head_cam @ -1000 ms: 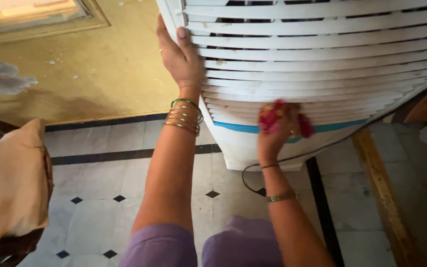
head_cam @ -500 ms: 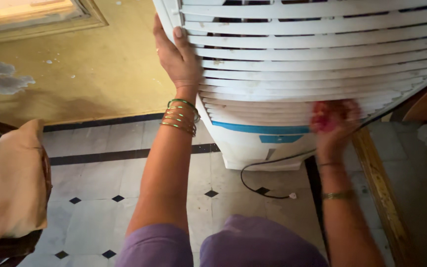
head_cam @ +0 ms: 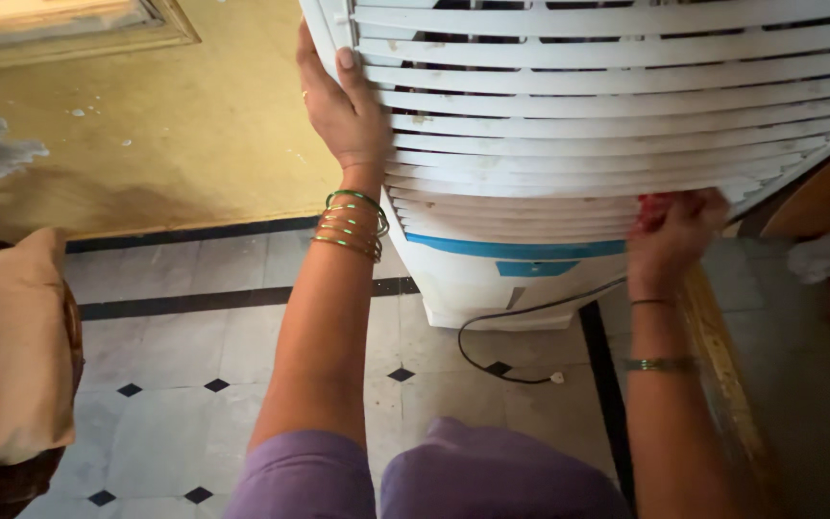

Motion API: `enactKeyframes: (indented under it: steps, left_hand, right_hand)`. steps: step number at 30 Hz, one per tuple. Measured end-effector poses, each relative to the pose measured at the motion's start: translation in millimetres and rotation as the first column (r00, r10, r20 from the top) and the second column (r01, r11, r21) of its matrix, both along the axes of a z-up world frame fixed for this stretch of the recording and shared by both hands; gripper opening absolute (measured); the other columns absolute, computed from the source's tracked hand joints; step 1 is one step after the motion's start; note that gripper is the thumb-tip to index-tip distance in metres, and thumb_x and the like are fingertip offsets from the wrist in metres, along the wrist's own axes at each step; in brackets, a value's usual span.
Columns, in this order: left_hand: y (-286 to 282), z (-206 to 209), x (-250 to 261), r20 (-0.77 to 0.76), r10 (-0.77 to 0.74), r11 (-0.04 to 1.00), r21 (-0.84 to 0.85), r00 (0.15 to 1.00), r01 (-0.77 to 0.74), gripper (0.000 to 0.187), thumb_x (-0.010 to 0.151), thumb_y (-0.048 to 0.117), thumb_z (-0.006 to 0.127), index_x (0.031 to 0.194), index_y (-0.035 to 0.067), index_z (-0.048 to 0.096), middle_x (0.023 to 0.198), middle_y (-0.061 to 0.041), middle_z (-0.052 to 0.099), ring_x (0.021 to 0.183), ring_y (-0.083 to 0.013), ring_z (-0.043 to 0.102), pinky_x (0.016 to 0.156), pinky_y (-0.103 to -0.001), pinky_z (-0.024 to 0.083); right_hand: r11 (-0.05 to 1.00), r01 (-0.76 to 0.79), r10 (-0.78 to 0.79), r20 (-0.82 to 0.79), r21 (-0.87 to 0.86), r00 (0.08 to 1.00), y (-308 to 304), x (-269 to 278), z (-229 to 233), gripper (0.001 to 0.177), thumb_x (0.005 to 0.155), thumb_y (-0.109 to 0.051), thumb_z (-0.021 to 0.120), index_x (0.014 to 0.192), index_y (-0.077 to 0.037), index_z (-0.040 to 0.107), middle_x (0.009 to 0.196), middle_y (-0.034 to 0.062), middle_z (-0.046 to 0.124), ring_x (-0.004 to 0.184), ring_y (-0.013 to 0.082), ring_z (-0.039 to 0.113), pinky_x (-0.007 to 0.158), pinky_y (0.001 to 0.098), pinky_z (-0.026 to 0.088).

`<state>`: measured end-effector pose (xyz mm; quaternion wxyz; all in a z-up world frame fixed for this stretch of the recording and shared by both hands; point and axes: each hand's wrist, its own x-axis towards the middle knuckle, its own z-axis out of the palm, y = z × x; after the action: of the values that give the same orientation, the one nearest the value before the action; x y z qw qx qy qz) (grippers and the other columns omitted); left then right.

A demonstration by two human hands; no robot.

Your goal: The person wipes the top and front grille of a white and blue air cooler using a pink cloth. They systematically clean the horizontal slats of the front panel while holding the unit steady with their other hand.

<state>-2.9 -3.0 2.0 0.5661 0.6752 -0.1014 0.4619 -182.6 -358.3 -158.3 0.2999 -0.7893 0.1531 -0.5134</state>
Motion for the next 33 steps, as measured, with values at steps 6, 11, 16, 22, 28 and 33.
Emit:
enactKeyframes:
  steps: [6,11,16,22,28,33]
  left_hand:
    - [-1.2,-2.8,-0.5,0.050,0.030,0.999,0.018,0.998,-0.031,0.061,0.113,0.049,0.044,0.155,0.006,0.045,0.149,-0.016,0.061,0.132,-0.0320,0.062,0.119,-0.041,0.048]
    - [-1.2,-2.2,0.2,0.030,0.062,0.996,0.058,0.998,-0.063,0.058,0.113,0.046,0.044,0.156,0.007,0.044,0.149,-0.015,0.061,0.134,-0.0340,0.062,0.116,-0.041,0.048]
    - [-2.6,-3.8,2.2,0.024,0.073,0.995,0.063,0.997,-0.074,0.057,0.113,0.044,0.045,0.155,0.006,0.043,0.143,-0.017,0.063,0.129,-0.0353,0.063,0.112,-0.042,0.050]
    - [-3.7,0.7,-1.6,-0.002,0.049,0.998,0.027,0.999,-0.049,0.058,0.110,0.043,0.048,0.154,0.006,0.044,0.135,-0.018,0.066,0.122,-0.0350,0.065,0.108,-0.042,0.051]
    - [-3.6,-0.4,-3.2,0.038,0.077,0.996,0.052,0.996,-0.079,0.055,0.112,0.042,0.048,0.154,0.006,0.044,0.135,-0.018,0.066,0.121,-0.0349,0.064,0.110,-0.043,0.050]
    - [-3.7,-3.7,-0.4,0.037,0.080,0.995,0.053,0.996,-0.082,0.055,0.111,0.041,0.050,0.152,0.004,0.045,0.134,-0.020,0.064,0.119,-0.0371,0.062,0.108,-0.042,0.049]
  right_hand:
    - [0.852,-0.261,0.198,0.183,0.454,0.963,63.4,1.8,37.2,0.020,0.115,-0.019,0.051,0.125,-0.002,0.050,0.100,0.0089,0.059,0.083,0.0173,0.056,0.074,0.0337,0.051]
    - [0.803,0.329,-0.279,0.175,-0.497,0.944,95.8,-11.8,65.2,0.021,0.121,-0.020,0.044,0.118,0.001,0.046,0.098,0.0114,0.064,0.079,0.0161,0.064,0.065,0.0242,0.057]
    - [0.624,-0.272,0.274,0.122,0.732,0.954,141.8,3.6,64.7,0.019,0.111,-0.014,0.047,0.118,0.003,0.044,0.086,0.0181,0.053,0.067,0.0252,0.048,0.062,0.0399,0.043]
    - [0.962,0.041,-0.094,-0.187,-0.270,0.978,136.5,14.5,25.0,0.021,0.100,0.002,0.062,0.119,0.007,0.053,0.128,0.0215,0.049,0.116,0.0347,0.053,0.102,0.0447,0.049]
    - [0.965,-0.045,0.011,-0.135,-0.259,0.991,178.8,15.8,27.4,0.039,0.096,0.002,0.063,0.134,0.010,0.057,0.125,0.0249,0.052,0.111,0.0388,0.054,0.095,0.0456,0.049]
    - [0.946,-0.113,0.071,-0.144,-0.304,0.987,219.3,32.7,19.3,0.032,0.095,0.001,0.061,0.126,0.007,0.061,0.124,0.0244,0.055,0.110,0.0403,0.056,0.095,0.0465,0.049]
